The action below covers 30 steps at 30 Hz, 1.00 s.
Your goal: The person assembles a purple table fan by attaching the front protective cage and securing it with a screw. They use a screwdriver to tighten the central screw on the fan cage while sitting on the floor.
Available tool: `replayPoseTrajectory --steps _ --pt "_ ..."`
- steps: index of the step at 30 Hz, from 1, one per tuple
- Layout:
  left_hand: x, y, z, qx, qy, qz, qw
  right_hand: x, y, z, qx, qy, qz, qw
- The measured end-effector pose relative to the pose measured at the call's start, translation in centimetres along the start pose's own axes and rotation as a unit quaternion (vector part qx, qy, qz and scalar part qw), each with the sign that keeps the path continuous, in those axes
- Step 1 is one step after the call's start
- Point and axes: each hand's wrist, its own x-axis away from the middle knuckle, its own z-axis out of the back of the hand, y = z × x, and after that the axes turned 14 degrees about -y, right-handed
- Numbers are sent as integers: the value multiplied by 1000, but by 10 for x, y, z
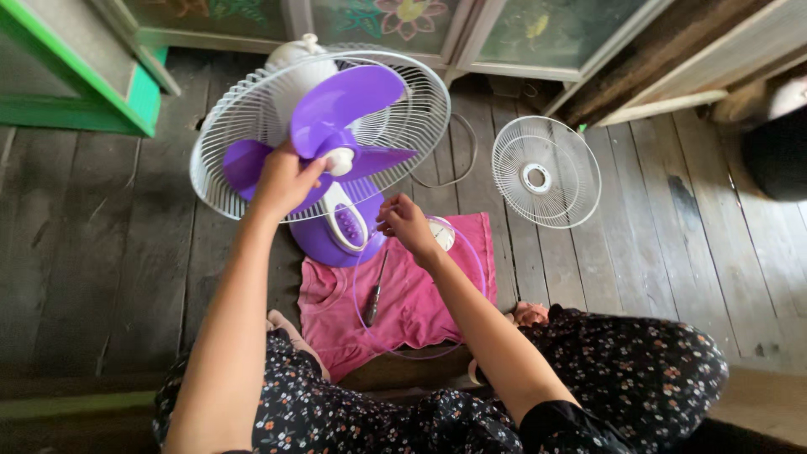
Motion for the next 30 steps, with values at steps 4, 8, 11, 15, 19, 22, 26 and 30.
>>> replayPoseTrajectory --steps 4,8,11,15,19,22,26,30 --pt "6 0 -12 -107 71 -14 992 20 29 54 6 44 -38 998" --pt "20 0 -42 -161 180 -64 968 43 69 115 27 89 -74 993" --pt "37 -3 -73 -99 212 -41 971 60 105 153 28 135 -96 986" --pt "47 -23 -116 1 239 18 971 81 154 190 3 173 -136 975" --pt "60 -54 -162 -32 153 88 984 99 202 200 -30 195 -162 967" --pt "72 -75 -204 9 104 170 980 111 231 200 31 206 -205 956" --pt "91 -99 -260 30 56 207 976 116 259 198 176 209 -230 934" --pt "121 -129 -290 -41 -2 255 966 124 279 199 288 186 -234 910"
